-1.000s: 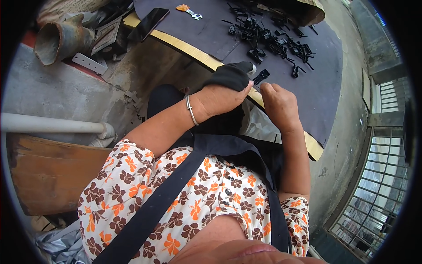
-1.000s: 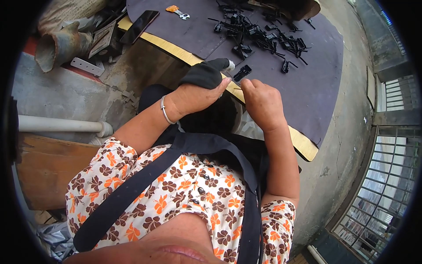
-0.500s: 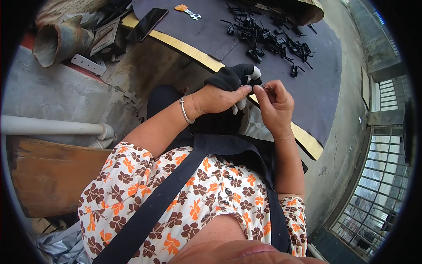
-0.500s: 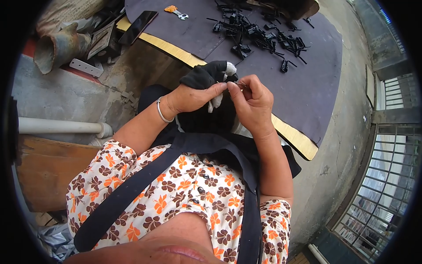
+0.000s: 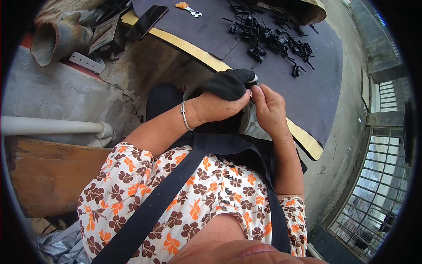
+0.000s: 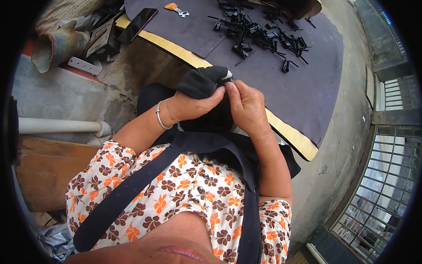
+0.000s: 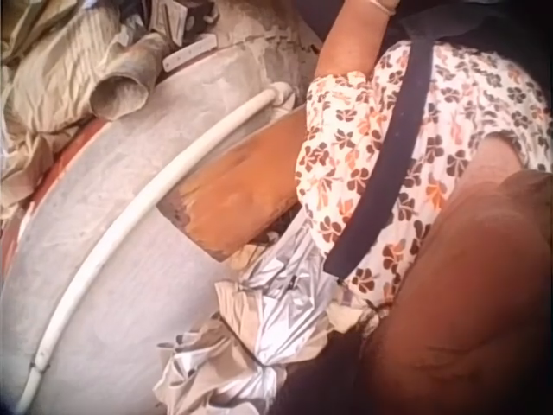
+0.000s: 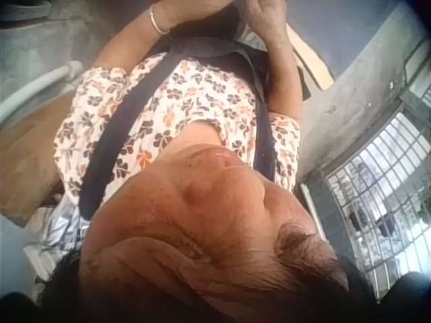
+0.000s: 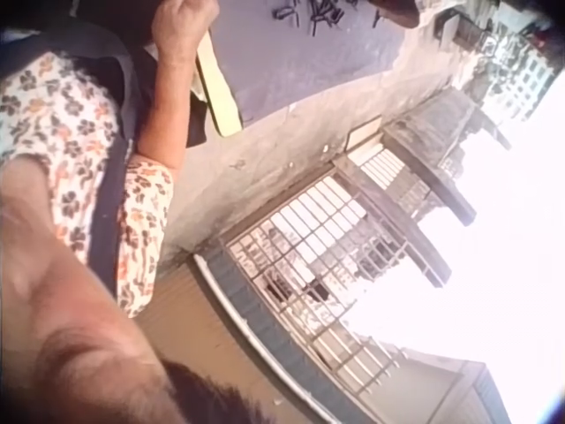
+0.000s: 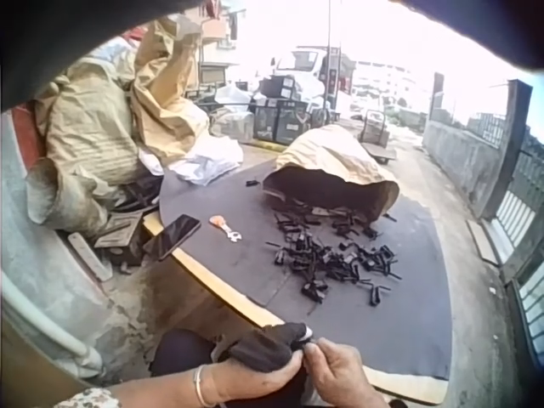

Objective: The person is manualy attaching small black plastic fasteners onto pieces of black fabric material on a workbench.

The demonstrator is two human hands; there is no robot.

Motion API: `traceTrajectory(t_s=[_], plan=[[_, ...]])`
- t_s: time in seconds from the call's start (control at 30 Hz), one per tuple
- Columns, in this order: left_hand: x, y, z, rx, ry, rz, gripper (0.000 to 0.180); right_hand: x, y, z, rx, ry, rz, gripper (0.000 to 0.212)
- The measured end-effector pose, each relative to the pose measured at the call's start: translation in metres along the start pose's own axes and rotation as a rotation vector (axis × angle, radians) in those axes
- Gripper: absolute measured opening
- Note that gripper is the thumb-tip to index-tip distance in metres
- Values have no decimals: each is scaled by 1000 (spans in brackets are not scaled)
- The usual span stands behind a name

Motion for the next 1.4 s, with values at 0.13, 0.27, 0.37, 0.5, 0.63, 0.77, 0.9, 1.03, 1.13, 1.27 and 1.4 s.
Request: traceTrajectory(t_s=[0.13,0.27,0.37,0.5,0.63,0.77,0.9,1.03,1.13,1.27,1.4], plan=[[-6,-2,-2,24,-87,94,18,-10,16,0,46,76,215,28],[0,-13,-4,201,-51,-159,20,-5,13,-1,27,18,405,25],[-4,-33,-6,373,-138,-364,26,-3,14,0,8,8,295,16],[-5,-41,-8,456,-80,-614,29,6,3,-4,84,-78,44,16],[-16,-44,-17,516,-186,-567,30,19,-17,-2,253,92,-11,19],[-19,-23,-12,466,-340,-640,32,10,-6,3,54,41,191,16],[-11,-25,-9,438,-253,-546,31,7,-5,3,60,-6,308,15],[-8,-23,-9,308,-195,-334,28,-9,-1,5,10,-149,111,30],[-3,-11,-6,137,-99,-163,28,-19,10,6,3,-83,247,28],[-6,-27,-17,230,-198,-143,23,-36,18,10,-74,-137,330,30],[10,-23,-18,95,-155,100,17,-21,13,25,11,-141,105,32]])
Point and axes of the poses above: each hand's wrist, its own z-axis towards the middle knuckle, its own x-axis out of the back of the hand, y = z × x, the point moved 8 cm from there along z, towards the middle knuckle, and after that the axes turned 3 degrees about x, right-handed, at the moved point
